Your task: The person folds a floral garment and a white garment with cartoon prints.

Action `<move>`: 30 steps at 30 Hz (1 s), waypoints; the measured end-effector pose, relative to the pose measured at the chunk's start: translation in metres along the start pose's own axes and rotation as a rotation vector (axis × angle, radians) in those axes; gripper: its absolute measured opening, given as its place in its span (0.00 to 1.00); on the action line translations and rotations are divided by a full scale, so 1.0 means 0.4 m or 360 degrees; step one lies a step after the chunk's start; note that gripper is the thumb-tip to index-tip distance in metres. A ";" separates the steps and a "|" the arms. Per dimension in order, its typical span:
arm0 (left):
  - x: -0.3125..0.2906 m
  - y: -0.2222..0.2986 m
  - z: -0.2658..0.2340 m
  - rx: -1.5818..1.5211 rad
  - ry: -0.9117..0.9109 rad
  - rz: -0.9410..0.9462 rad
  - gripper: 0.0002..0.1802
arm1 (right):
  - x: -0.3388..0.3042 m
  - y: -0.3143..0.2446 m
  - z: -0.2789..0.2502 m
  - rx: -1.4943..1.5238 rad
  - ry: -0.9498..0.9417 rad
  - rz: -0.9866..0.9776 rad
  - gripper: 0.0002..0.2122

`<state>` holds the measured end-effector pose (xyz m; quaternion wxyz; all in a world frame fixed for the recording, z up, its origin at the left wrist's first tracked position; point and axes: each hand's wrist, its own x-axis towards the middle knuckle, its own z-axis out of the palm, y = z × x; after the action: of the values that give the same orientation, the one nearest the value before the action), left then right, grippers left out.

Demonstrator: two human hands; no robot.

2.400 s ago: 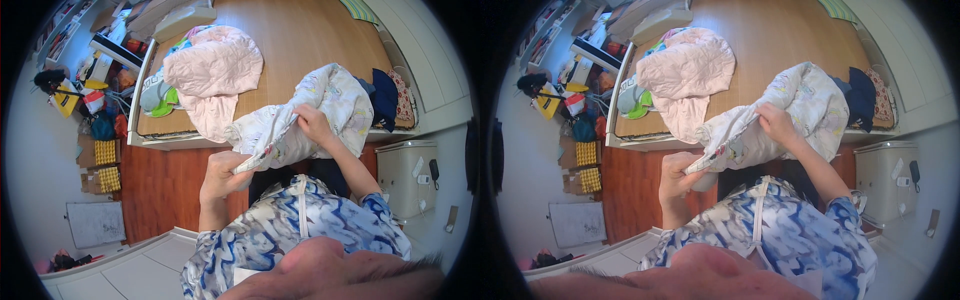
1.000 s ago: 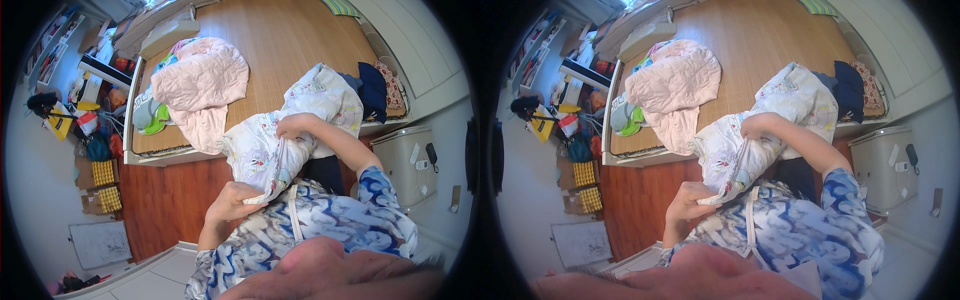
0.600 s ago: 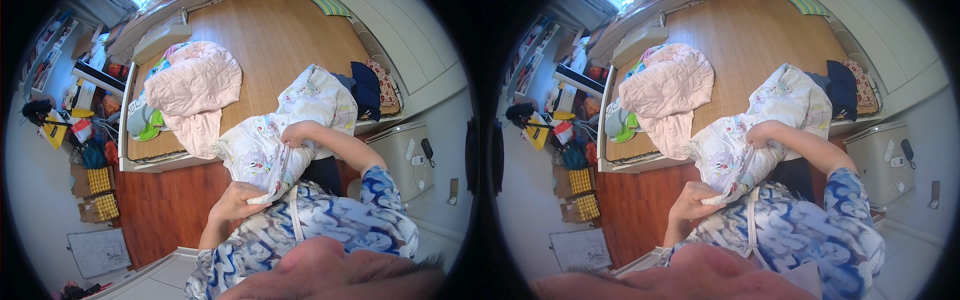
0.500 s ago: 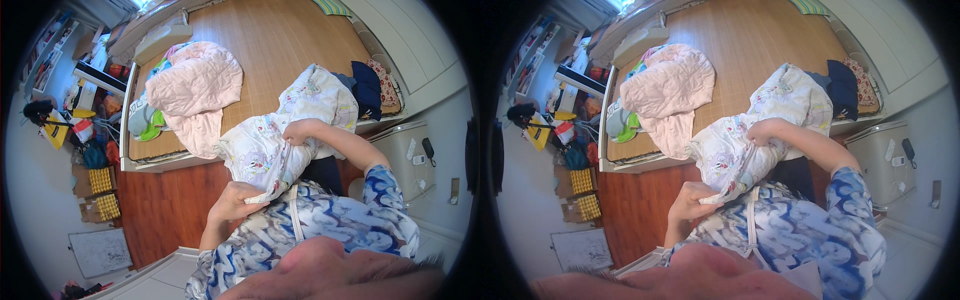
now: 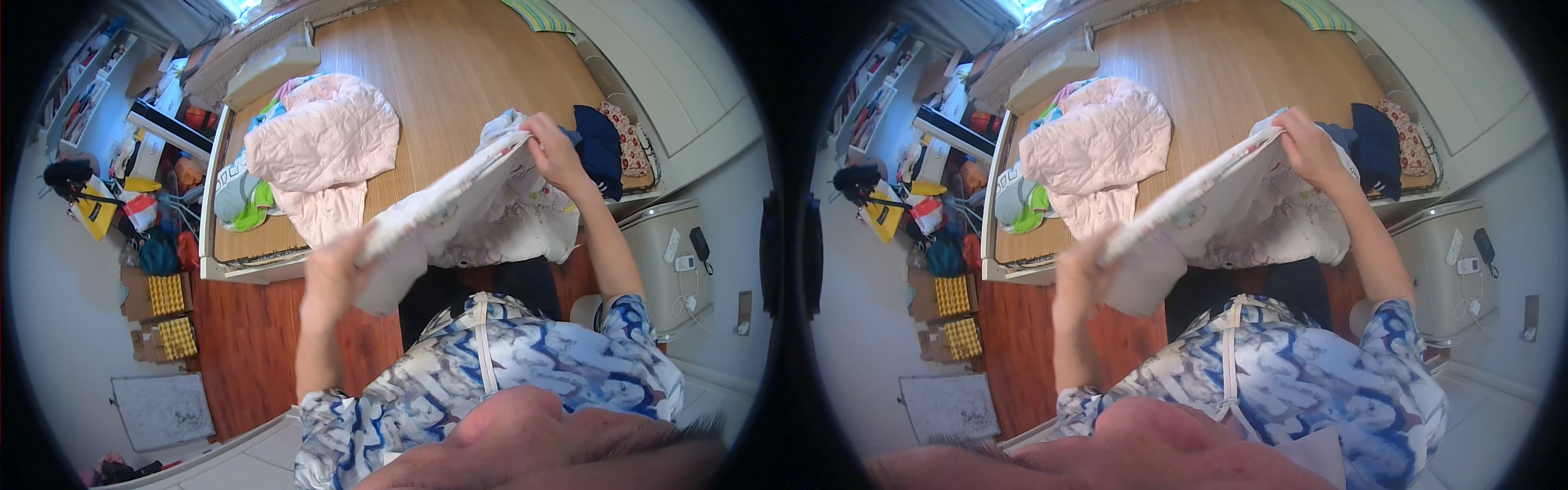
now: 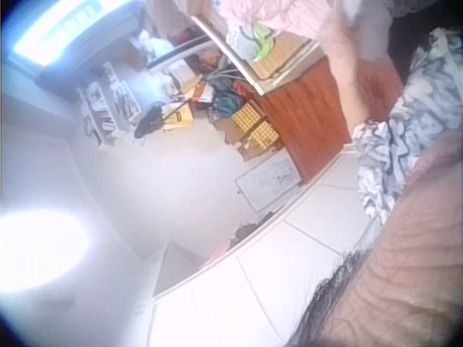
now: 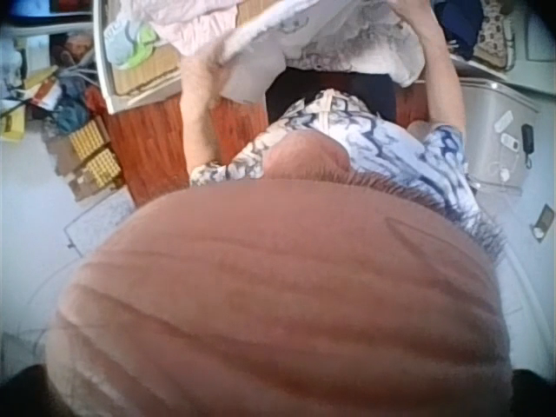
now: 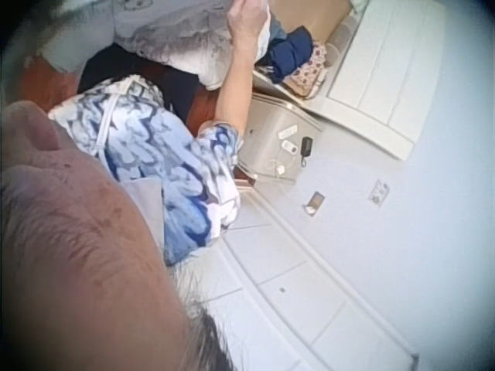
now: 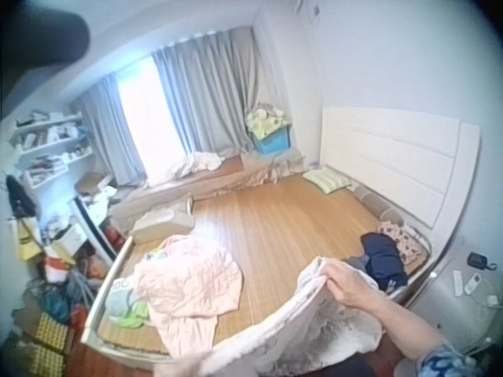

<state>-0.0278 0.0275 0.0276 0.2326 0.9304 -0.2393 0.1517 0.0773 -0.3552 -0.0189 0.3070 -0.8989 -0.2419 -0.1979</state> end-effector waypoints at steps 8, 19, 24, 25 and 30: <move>0.250 -0.061 -0.169 0.0297 0.1730 0.0429 0.14 | -0.041 -0.276 -0.133 0.0081 0.0576 -0.0638 0.09; 0.120 -0.167 0.224 -0.0178 0.0152 0.0117 0.39 | -0.059 -0.211 0.182 0.0421 -0.0095 0.0102 0.08; 0.126 0.041 0.238 -0.0589 -0.0241 0.0395 0.49 | -0.069 -0.241 0.244 0.0431 -0.0240 -0.0086 0.07; 0.127 0.038 0.242 -0.0787 -0.0398 0.0163 0.48 | -0.070 -0.242 0.247 0.0441 -0.0197 -0.0080 0.07; 0.072 -0.024 0.324 -0.0946 -0.0541 -0.0322 0.16 | -0.093 -0.253 0.238 0.0572 -0.0185 -0.0042 0.07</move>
<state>0.0235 -0.0415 -0.0741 0.4637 0.8531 -0.2149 -0.1053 0.0107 -0.2348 -0.0614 0.4456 -0.8363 -0.3023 -0.1033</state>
